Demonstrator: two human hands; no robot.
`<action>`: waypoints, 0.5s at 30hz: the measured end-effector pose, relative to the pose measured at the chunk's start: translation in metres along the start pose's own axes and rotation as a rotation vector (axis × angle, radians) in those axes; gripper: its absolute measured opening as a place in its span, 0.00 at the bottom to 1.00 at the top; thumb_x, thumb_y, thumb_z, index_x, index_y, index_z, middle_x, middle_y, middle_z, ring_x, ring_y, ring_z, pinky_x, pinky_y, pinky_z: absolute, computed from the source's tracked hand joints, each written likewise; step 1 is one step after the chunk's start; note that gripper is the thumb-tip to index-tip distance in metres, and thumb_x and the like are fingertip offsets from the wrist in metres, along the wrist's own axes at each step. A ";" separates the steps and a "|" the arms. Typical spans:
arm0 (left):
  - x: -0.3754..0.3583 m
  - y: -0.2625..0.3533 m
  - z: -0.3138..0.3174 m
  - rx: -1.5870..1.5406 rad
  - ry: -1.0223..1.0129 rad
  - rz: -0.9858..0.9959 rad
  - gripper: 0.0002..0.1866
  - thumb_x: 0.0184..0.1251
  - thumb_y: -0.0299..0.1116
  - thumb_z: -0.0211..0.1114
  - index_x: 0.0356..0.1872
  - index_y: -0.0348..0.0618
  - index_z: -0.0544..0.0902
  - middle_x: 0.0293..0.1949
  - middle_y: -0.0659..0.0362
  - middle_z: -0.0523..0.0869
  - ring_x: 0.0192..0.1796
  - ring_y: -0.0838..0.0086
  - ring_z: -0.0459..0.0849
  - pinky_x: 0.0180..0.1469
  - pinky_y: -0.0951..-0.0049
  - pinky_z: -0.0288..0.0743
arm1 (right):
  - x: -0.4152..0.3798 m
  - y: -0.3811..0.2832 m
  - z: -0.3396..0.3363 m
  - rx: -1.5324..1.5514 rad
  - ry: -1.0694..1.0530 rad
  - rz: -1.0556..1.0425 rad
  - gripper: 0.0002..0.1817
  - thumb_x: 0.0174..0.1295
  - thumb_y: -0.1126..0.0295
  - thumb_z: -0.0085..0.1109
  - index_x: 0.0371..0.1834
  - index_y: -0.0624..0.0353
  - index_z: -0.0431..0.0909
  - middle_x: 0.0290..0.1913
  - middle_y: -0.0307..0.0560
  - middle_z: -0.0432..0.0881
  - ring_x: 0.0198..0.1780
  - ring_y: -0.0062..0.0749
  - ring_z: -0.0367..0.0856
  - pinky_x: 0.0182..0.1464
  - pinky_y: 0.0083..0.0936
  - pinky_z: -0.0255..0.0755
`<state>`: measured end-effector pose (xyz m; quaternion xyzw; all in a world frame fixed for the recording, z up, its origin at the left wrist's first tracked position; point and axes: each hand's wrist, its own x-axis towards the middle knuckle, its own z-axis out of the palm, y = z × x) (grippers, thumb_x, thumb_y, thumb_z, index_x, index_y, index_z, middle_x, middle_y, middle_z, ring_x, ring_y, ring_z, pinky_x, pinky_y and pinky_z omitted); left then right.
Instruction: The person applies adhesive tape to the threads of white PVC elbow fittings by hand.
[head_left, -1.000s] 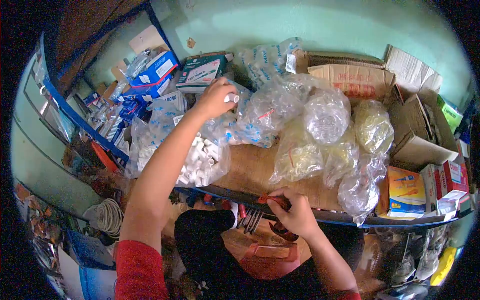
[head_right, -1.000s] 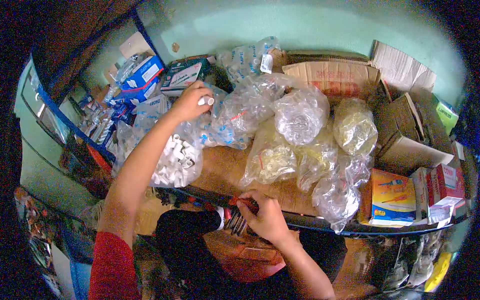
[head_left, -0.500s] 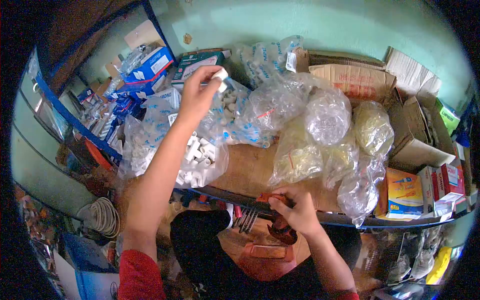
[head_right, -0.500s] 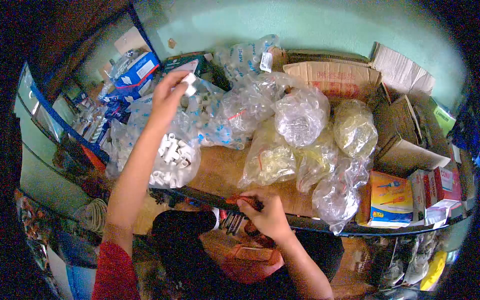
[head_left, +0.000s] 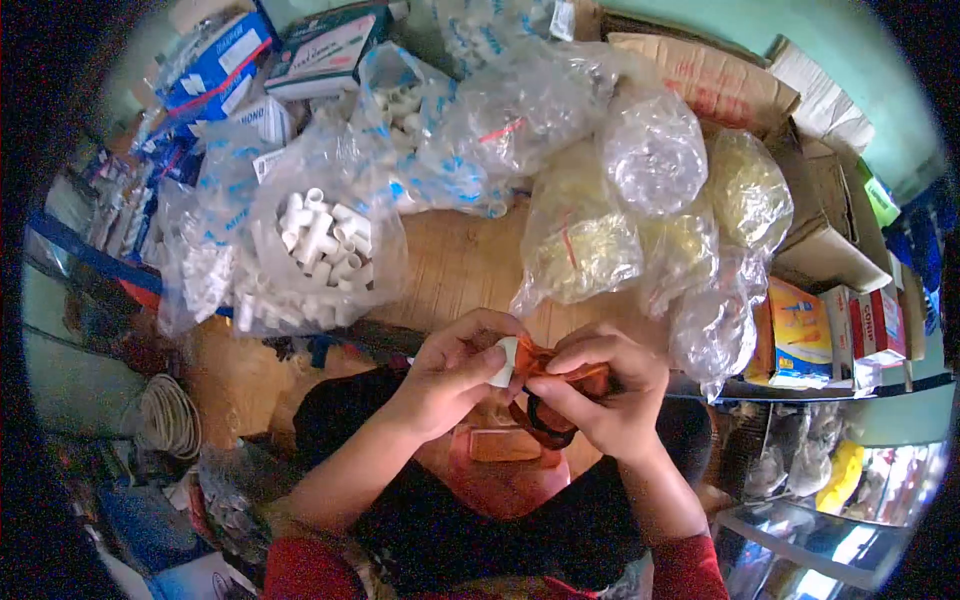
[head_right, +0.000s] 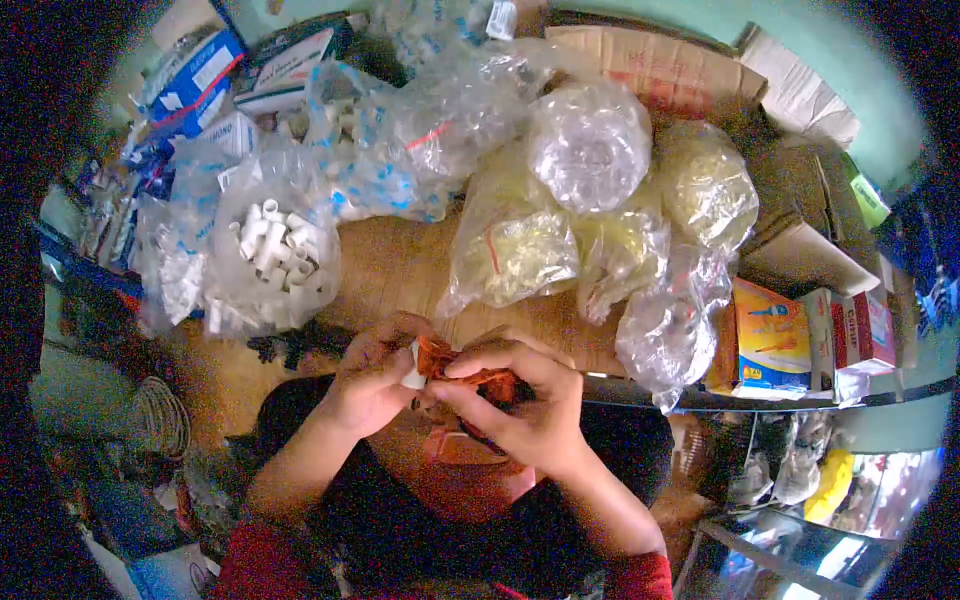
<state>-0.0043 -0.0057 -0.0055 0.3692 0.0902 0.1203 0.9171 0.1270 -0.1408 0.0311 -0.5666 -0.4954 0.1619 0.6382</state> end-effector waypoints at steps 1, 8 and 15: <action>-0.001 0.002 0.001 0.012 0.007 0.005 0.17 0.67 0.35 0.61 0.53 0.40 0.72 0.40 0.60 0.80 0.41 0.76 0.78 0.40 0.75 0.73 | 0.000 0.001 0.007 0.025 0.037 0.082 0.09 0.48 0.81 0.69 0.32 0.65 0.80 0.35 0.49 0.82 0.37 0.30 0.81 0.41 0.23 0.73; -0.008 0.015 -0.007 0.540 0.137 0.159 0.15 0.66 0.30 0.61 0.51 0.35 0.73 0.41 0.58 0.80 0.39 0.80 0.79 0.41 0.79 0.76 | 0.003 0.020 0.019 -0.133 0.001 0.062 0.12 0.48 0.77 0.69 0.37 0.62 0.80 0.35 0.48 0.84 0.33 0.35 0.84 0.37 0.25 0.76; -0.013 0.007 -0.002 0.542 0.261 0.256 0.16 0.63 0.29 0.64 0.50 0.34 0.75 0.43 0.55 0.82 0.42 0.76 0.81 0.46 0.76 0.77 | 0.008 0.014 0.023 -0.215 -0.113 0.079 0.09 0.51 0.79 0.65 0.37 0.63 0.81 0.35 0.50 0.83 0.35 0.39 0.83 0.36 0.28 0.76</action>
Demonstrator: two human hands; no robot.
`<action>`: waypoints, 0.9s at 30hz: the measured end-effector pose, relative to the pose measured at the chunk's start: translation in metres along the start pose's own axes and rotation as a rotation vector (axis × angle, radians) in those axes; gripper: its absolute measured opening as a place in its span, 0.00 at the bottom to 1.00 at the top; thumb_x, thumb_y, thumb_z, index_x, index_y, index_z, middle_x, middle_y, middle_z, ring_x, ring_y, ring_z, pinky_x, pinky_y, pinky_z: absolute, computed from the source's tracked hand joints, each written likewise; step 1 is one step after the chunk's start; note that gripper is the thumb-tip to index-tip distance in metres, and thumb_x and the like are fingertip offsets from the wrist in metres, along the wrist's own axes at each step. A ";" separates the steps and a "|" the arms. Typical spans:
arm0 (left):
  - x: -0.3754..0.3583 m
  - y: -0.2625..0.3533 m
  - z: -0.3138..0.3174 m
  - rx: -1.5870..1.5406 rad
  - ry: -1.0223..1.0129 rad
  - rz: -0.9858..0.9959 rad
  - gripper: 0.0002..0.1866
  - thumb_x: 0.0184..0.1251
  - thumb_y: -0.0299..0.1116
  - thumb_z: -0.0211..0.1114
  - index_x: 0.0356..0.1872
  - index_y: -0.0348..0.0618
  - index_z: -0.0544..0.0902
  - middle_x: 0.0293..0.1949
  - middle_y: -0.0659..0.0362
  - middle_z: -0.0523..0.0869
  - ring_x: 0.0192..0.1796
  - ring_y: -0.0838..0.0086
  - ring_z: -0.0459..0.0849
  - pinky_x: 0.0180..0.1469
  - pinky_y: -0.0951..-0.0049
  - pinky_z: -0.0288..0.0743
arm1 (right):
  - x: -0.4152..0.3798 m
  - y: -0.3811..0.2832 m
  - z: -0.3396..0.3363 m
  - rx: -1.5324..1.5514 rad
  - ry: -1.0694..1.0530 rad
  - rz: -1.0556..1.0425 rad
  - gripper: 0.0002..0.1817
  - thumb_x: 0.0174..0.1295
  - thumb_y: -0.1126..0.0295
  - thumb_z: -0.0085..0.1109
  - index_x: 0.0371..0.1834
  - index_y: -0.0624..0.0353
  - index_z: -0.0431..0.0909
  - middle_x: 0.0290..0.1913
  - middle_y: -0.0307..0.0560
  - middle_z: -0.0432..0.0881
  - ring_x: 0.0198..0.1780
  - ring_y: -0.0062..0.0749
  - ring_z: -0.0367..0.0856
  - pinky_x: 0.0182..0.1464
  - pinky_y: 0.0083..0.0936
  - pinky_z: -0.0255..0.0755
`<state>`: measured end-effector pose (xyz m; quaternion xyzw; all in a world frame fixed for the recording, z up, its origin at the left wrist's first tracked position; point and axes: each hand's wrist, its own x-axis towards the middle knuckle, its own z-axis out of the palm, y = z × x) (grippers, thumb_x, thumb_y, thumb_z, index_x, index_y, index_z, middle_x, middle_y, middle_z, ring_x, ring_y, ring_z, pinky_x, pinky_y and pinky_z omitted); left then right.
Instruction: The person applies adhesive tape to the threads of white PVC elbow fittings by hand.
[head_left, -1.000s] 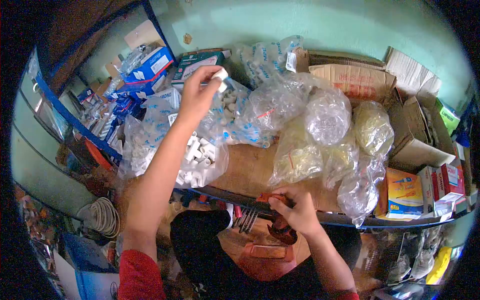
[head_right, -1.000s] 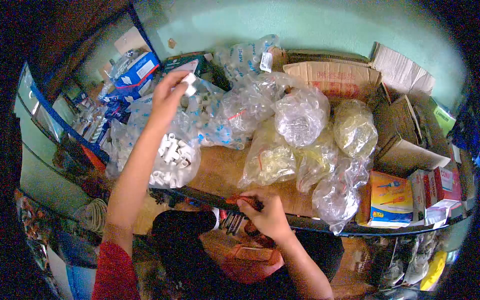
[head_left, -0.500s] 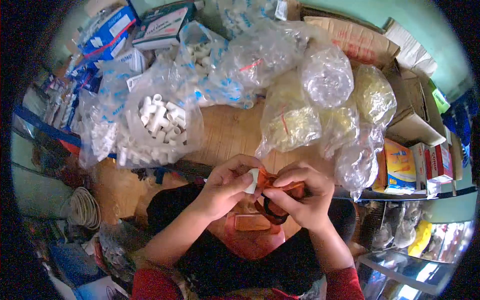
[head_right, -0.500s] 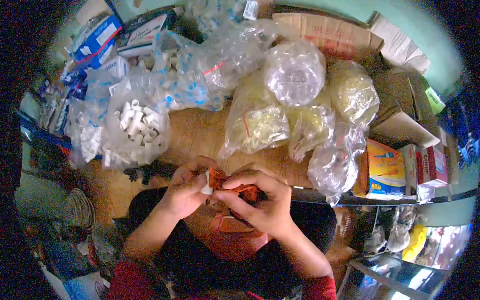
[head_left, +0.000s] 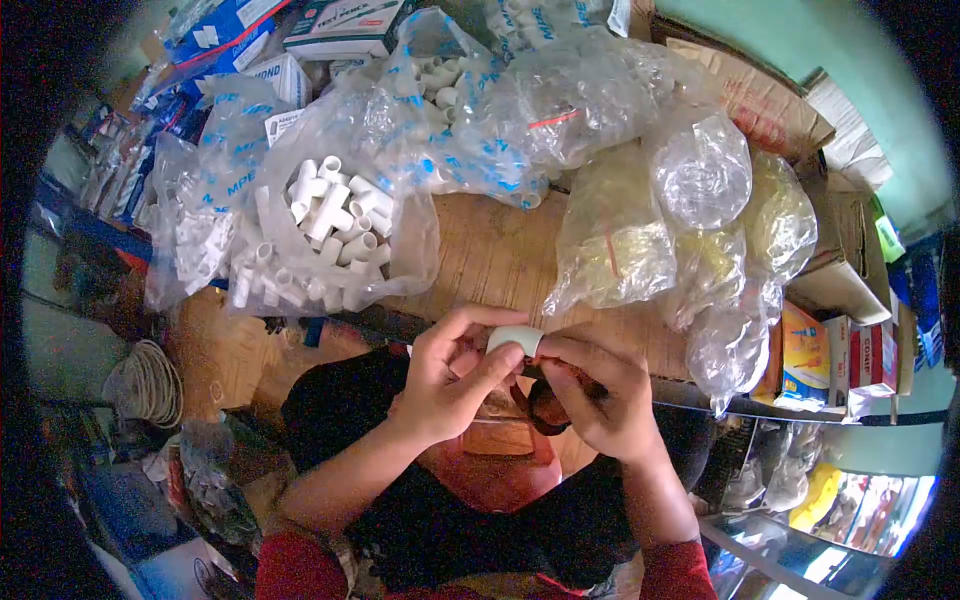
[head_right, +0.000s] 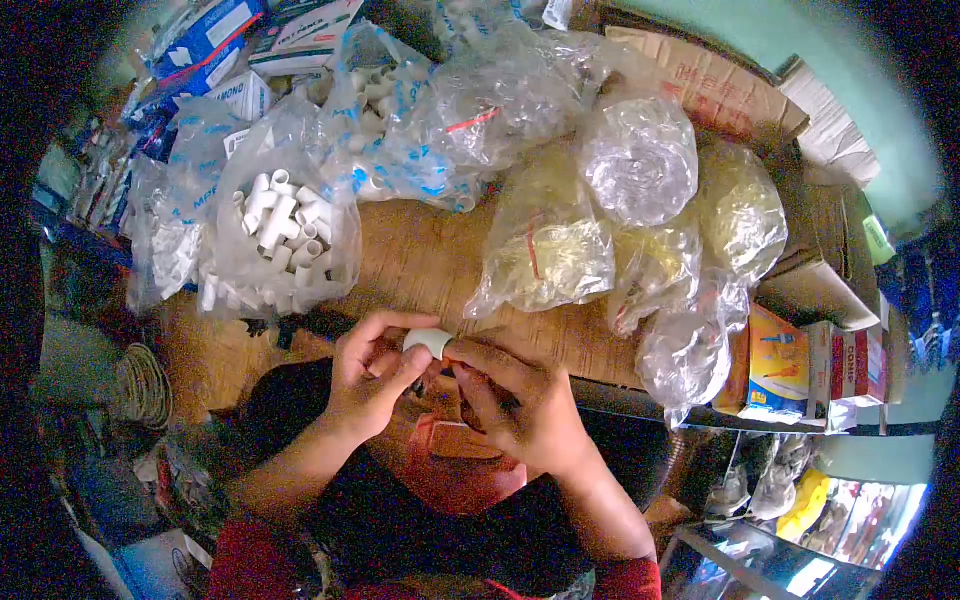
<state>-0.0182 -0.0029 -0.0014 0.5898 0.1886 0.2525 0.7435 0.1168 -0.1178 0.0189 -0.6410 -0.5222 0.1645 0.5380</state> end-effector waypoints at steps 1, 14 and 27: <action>0.001 -0.003 -0.001 0.007 -0.010 0.024 0.16 0.64 0.29 0.63 0.50 0.34 0.74 0.43 0.55 0.81 0.42 0.76 0.81 0.46 0.76 0.77 | 0.001 0.001 -0.003 -0.013 -0.026 -0.008 0.09 0.52 0.79 0.65 0.37 0.64 0.81 0.36 0.51 0.83 0.36 0.40 0.83 0.37 0.27 0.76; 0.007 0.009 -0.009 0.138 -0.175 0.049 0.14 0.63 0.26 0.64 0.49 0.33 0.77 0.42 0.56 0.82 0.44 0.78 0.80 0.44 0.79 0.76 | -0.018 0.011 0.015 0.171 0.262 0.164 0.09 0.49 0.81 0.69 0.33 0.67 0.80 0.36 0.48 0.85 0.36 0.27 0.83 0.42 0.21 0.76; 0.011 0.010 -0.023 0.245 -0.321 0.097 0.13 0.59 0.26 0.66 0.45 0.35 0.80 0.43 0.54 0.83 0.43 0.76 0.81 0.42 0.78 0.76 | -0.008 0.010 -0.006 0.721 -0.059 0.590 0.21 0.51 0.81 0.67 0.50 0.64 0.76 0.35 0.45 0.83 0.37 0.24 0.81 0.40 0.19 0.75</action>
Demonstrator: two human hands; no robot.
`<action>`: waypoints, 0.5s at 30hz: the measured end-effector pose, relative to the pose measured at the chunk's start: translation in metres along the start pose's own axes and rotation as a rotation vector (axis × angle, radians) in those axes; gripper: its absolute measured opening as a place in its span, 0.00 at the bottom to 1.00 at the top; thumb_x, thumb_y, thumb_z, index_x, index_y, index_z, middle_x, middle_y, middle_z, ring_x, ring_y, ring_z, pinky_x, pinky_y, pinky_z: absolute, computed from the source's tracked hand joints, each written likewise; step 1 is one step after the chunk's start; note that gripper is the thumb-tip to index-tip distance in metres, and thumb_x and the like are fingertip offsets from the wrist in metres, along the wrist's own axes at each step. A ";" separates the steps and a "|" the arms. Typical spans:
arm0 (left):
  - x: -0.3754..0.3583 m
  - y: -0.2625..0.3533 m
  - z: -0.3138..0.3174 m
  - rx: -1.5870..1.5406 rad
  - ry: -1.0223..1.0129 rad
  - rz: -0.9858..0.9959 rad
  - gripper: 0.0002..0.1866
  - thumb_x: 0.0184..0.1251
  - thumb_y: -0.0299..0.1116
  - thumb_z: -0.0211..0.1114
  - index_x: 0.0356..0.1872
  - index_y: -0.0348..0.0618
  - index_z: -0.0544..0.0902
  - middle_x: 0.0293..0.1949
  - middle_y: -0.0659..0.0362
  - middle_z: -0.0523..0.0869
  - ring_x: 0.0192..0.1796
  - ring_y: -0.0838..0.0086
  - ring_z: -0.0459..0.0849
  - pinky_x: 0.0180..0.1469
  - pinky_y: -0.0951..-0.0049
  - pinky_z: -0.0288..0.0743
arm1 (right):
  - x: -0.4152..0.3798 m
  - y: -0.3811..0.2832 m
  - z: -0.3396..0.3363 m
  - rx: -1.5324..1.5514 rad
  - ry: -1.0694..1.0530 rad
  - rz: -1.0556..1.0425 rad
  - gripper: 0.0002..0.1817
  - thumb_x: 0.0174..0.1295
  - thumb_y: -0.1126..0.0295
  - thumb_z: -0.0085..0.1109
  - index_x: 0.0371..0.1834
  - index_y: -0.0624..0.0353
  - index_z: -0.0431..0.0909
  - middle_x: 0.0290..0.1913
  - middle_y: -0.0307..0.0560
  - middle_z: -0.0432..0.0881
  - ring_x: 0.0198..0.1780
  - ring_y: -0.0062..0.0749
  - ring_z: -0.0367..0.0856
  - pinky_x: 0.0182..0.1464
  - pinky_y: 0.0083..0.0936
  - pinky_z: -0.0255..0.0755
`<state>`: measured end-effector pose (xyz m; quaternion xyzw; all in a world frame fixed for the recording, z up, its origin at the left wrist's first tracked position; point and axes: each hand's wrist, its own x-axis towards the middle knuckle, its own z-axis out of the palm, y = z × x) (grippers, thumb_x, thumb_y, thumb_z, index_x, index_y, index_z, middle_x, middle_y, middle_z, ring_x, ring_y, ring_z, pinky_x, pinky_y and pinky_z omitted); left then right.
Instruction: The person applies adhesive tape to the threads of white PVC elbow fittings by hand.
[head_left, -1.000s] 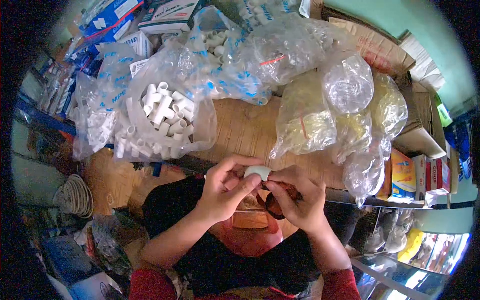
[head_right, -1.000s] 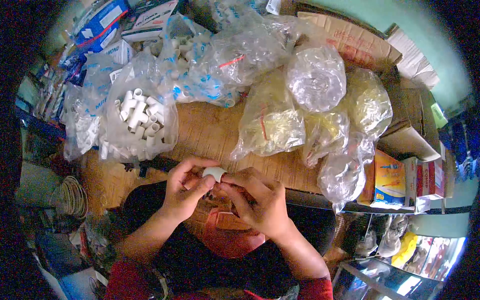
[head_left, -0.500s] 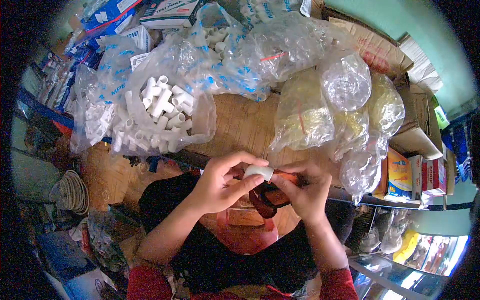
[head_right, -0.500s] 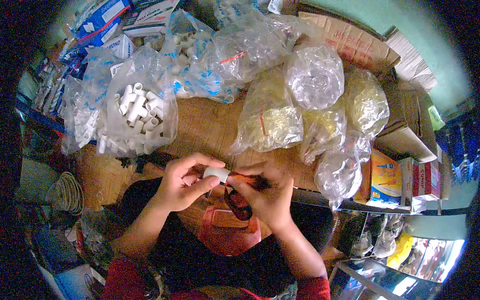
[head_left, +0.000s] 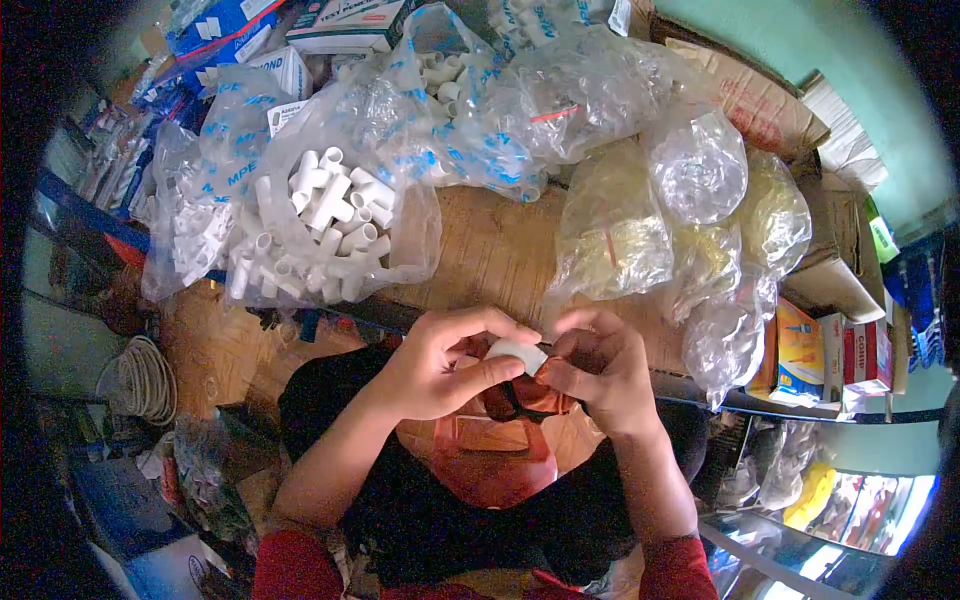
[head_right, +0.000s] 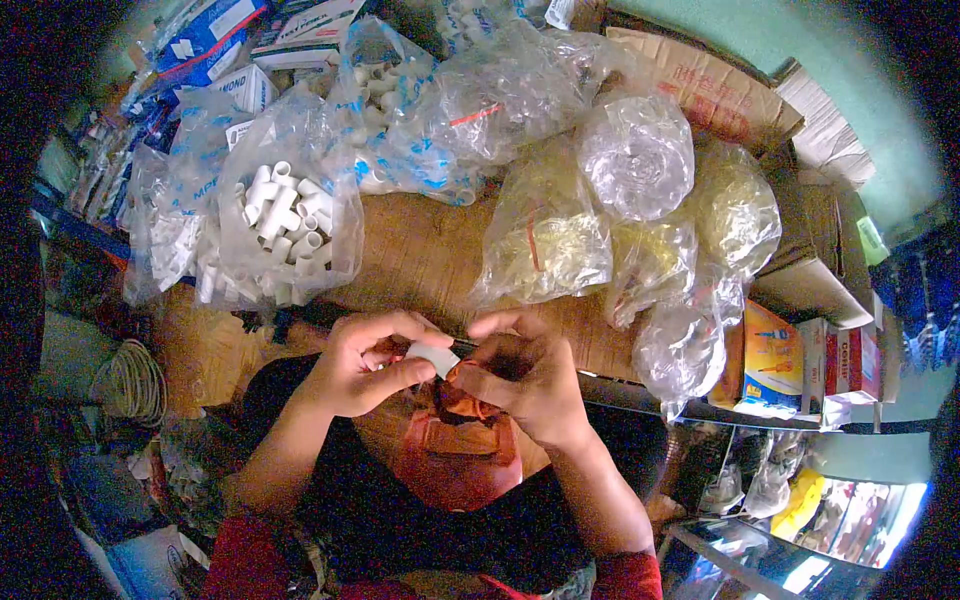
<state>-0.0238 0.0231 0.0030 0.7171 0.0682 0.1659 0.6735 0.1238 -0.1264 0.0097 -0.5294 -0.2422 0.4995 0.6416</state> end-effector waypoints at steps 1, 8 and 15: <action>-0.001 0.000 0.000 -0.068 -0.004 -0.014 0.12 0.59 0.25 0.67 0.45 0.35 0.81 0.42 0.55 0.83 0.43 0.76 0.81 0.42 0.78 0.76 | 0.001 -0.001 0.000 -0.121 -0.035 -0.025 0.26 0.52 0.80 0.67 0.56 0.64 0.71 0.36 0.46 0.83 0.37 0.22 0.81 0.40 0.18 0.75; 0.001 0.000 -0.002 0.142 -0.028 0.048 0.13 0.58 0.25 0.68 0.45 0.35 0.81 0.39 0.57 0.84 0.41 0.78 0.81 0.40 0.79 0.75 | -0.001 0.014 0.007 -0.422 -0.025 -0.178 0.14 0.57 0.78 0.63 0.46 0.69 0.76 0.37 0.46 0.83 0.37 0.21 0.81 0.40 0.18 0.75; 0.005 -0.003 0.010 -0.074 0.150 -0.031 0.13 0.60 0.25 0.67 0.46 0.35 0.80 0.42 0.57 0.84 0.42 0.79 0.81 0.42 0.80 0.75 | 0.003 0.016 0.016 -0.178 0.233 -0.174 0.02 0.57 0.80 0.62 0.32 0.68 0.79 0.32 0.48 0.84 0.34 0.23 0.82 0.39 0.19 0.76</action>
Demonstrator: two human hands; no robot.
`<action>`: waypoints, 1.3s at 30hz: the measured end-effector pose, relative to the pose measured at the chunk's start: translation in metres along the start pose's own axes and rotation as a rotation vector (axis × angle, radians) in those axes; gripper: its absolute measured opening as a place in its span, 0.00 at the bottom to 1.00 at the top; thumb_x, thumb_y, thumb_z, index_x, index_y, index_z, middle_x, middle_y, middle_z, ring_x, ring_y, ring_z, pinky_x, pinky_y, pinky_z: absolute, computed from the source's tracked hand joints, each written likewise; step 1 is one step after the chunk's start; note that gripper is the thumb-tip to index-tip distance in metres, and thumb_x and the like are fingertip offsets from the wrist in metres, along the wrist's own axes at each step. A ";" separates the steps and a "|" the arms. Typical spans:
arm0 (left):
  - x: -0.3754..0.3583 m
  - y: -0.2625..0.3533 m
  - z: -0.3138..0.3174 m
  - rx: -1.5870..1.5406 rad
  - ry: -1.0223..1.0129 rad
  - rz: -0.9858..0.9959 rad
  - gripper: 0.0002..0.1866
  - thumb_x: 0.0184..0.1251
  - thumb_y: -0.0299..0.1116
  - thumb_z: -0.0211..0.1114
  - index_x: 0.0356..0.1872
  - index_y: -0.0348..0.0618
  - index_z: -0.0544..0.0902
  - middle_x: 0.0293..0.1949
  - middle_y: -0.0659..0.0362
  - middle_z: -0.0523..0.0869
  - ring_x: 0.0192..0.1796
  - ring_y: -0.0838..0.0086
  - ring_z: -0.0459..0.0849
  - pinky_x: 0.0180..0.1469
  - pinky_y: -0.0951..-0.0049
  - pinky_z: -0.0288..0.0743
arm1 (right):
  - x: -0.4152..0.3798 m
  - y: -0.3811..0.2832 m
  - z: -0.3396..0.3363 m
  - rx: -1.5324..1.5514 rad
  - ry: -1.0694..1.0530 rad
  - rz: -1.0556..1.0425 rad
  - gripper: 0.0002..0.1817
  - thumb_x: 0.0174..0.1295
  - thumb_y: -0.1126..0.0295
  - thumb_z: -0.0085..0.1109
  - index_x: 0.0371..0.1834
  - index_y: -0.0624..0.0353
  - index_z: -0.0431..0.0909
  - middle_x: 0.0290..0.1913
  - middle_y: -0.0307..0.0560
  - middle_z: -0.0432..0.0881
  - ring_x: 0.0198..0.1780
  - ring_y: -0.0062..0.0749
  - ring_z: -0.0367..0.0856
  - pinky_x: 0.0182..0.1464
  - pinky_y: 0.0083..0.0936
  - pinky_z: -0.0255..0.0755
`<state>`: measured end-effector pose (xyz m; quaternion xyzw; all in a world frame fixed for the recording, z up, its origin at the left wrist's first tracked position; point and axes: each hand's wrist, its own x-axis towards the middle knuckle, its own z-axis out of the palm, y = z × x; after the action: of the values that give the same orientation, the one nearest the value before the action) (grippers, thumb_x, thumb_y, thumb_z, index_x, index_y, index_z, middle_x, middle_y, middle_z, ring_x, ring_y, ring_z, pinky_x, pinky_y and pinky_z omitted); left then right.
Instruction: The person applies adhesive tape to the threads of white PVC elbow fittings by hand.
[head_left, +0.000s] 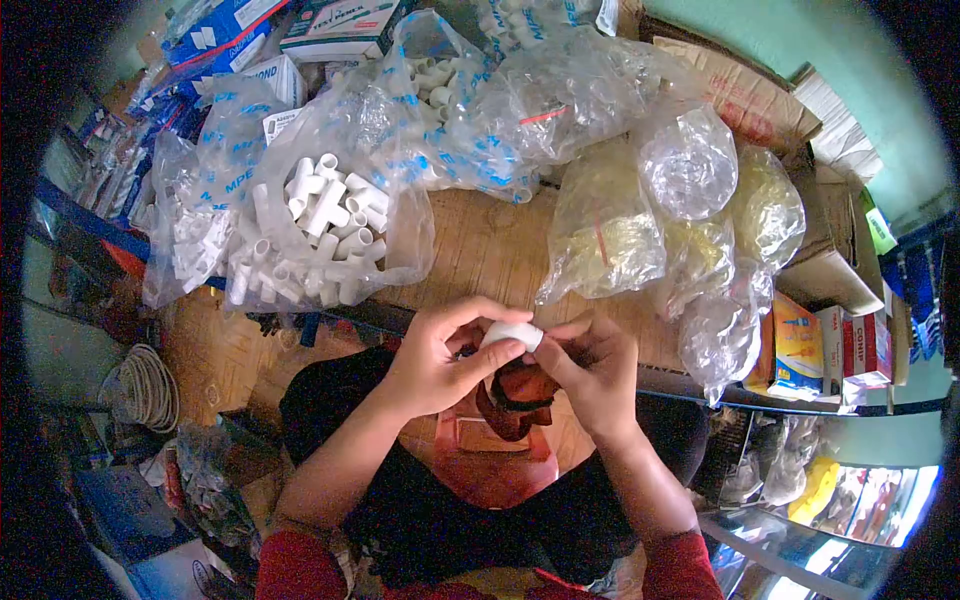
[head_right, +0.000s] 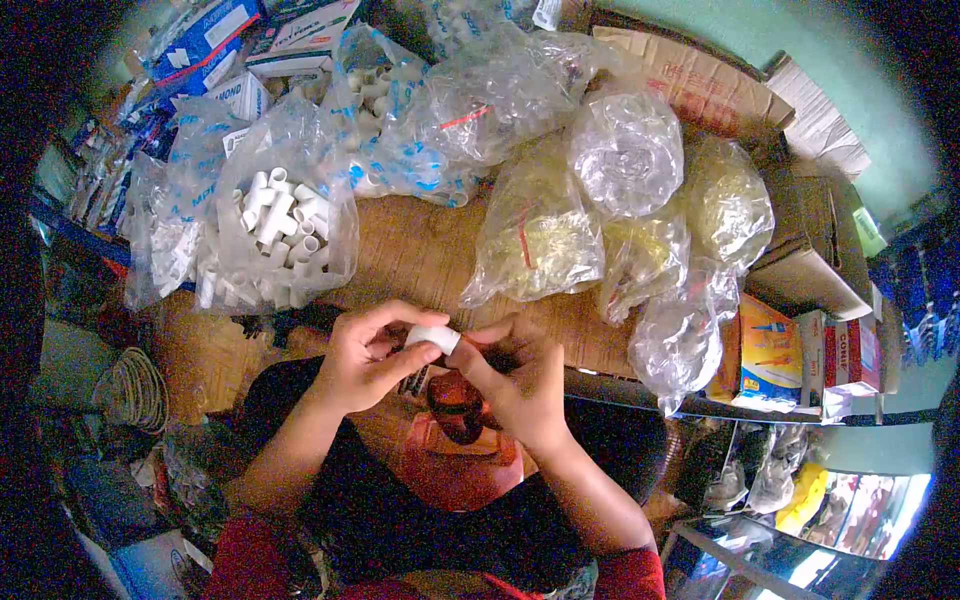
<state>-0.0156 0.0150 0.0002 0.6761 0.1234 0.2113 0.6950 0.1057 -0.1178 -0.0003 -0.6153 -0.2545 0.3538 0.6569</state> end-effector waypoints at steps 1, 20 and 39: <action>0.000 -0.002 0.002 -0.013 0.022 -0.003 0.13 0.60 0.26 0.67 0.46 0.35 0.80 0.42 0.57 0.84 0.43 0.79 0.81 0.43 0.80 0.75 | 0.001 0.000 -0.002 -0.032 0.032 -0.006 0.02 0.57 0.80 0.62 0.31 0.67 0.79 0.32 0.48 0.84 0.34 0.24 0.82 0.40 0.19 0.76; -0.003 -0.006 -0.008 -0.107 -0.064 -0.039 0.13 0.59 0.23 0.67 0.45 0.33 0.81 0.42 0.53 0.83 0.45 0.77 0.81 0.44 0.77 0.75 | 0.007 0.000 -0.016 -0.022 -0.167 0.066 0.03 0.54 0.78 0.65 0.30 0.66 0.82 0.32 0.42 0.84 0.34 0.20 0.80 0.39 0.18 0.74; 0.002 -0.012 -0.004 0.383 0.026 0.217 0.09 0.52 0.25 0.71 0.31 0.37 0.79 0.35 0.55 0.85 0.36 0.71 0.83 0.38 0.74 0.74 | 0.008 -0.005 -0.019 -0.210 -0.200 -0.087 0.06 0.56 0.77 0.65 0.36 0.65 0.83 0.34 0.42 0.83 0.32 0.18 0.79 0.35 0.17 0.74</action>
<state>-0.0145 0.0194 -0.0117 0.8022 0.0967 0.2660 0.5256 0.1265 -0.1236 0.0017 -0.6309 -0.3807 0.3558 0.5749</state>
